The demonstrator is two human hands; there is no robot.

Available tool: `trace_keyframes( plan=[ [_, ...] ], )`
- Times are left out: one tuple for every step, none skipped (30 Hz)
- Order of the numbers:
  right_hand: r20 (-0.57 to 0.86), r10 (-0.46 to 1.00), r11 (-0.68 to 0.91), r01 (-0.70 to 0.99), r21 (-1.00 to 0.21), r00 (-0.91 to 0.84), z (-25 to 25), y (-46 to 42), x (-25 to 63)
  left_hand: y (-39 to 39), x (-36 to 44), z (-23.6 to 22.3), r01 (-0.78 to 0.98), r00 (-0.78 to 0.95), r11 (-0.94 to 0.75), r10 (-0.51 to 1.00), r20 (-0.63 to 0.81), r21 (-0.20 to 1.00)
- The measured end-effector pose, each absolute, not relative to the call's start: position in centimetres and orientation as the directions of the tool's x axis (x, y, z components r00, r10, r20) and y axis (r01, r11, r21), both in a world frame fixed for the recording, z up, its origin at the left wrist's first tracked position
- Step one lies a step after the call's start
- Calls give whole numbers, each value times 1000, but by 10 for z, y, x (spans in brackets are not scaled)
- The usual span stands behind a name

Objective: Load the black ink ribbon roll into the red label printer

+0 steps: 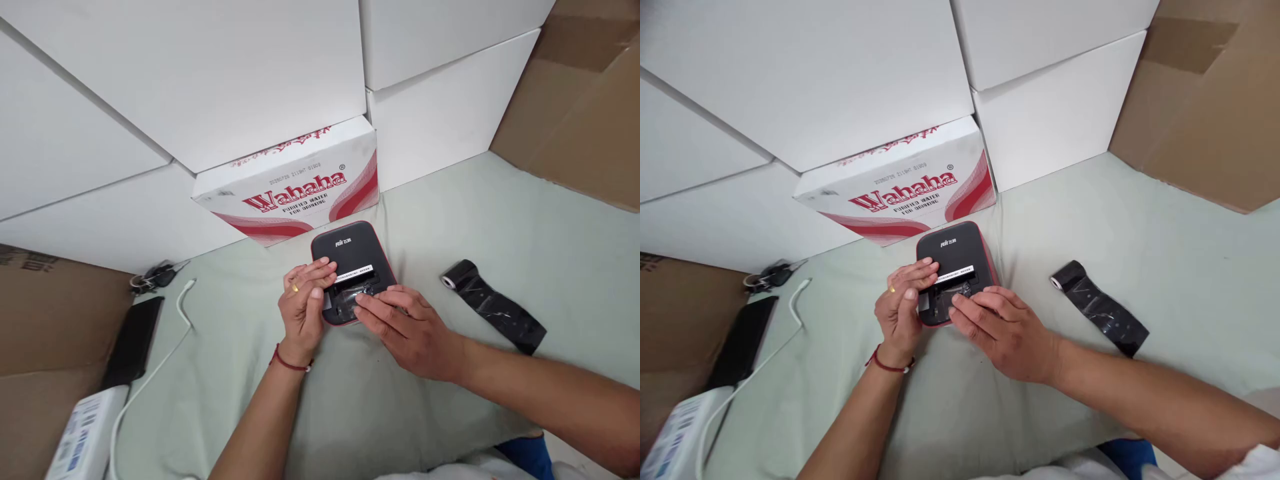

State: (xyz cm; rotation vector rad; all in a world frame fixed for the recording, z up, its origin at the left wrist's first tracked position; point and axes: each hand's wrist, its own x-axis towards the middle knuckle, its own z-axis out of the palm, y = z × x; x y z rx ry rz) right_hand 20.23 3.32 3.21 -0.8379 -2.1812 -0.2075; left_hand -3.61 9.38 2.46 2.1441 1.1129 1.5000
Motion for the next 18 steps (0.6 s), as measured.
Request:
trace_keyframes(
  plan=[
    [725,498,772,625,-120,-476,32,33,201,96,-38,24,406,171,-668,726,666,624],
    [729,497,773,622,-124,-471,31,33,201,98,-39,24,379,185,-675,725,664,632],
    [730,497,773,621,-127,-469,31,34,201,100,-41,23,342,193,-675,732,654,654],
    [730,497,773,622,-125,-470,31,33,200,102,-41,23,297,194,-667,743,641,683],
    [728,495,773,623,-119,-475,31,33,201,104,-42,22,252,192,-655,756,626,713],
    [726,492,773,624,-112,-480,31,33,201,105,-41,21,214,189,-635,773,606,742],
    [725,491,772,627,-105,-483,31,33,201,106,-40,20,176,184,-607,794,579,775],
    [725,489,772,628,-101,-485,31,33,201,107,-39,18,130,173,-567,821,544,814],
    [726,488,772,628,-99,-484,31,33,202,107,-38,17,74,163,-515,851,499,854],
    [728,487,772,627,-101,-482,31,33,202,107,-38,14,14,156,-456,880,449,890],
    [731,487,772,627,-104,-479,31,33,202,107,-39,12,-43,159,-397,903,399,917],
    [732,487,772,626,-107,-476,31,33,202,108,-41,9,-87,170,-348,918,359,933],
    [732,488,772,626,-108,-475,31,34,202,108,-43,6,-106,189,-313,926,328,944],
    [731,490,771,627,-110,-475,31,34,201,108,-47,2,-101,211,-291,928,307,951],
    [729,492,771,627,-112,-475,30,35,201,108,-51,-1,-84,233,-281,927,293,956],
    [729,492,772,625,-113,-476,30,35,201,107,-54,-4,-65,251,-276,925,284,959],
    [730,491,774,622,-115,-476,29,36,201,107,-57,-7,-47,269,-276,922,278,960],
    [732,487,777,619,-115,-476,29,36,201,107,-59,-10,-36,285,-283,916,281,959]
  ],
)
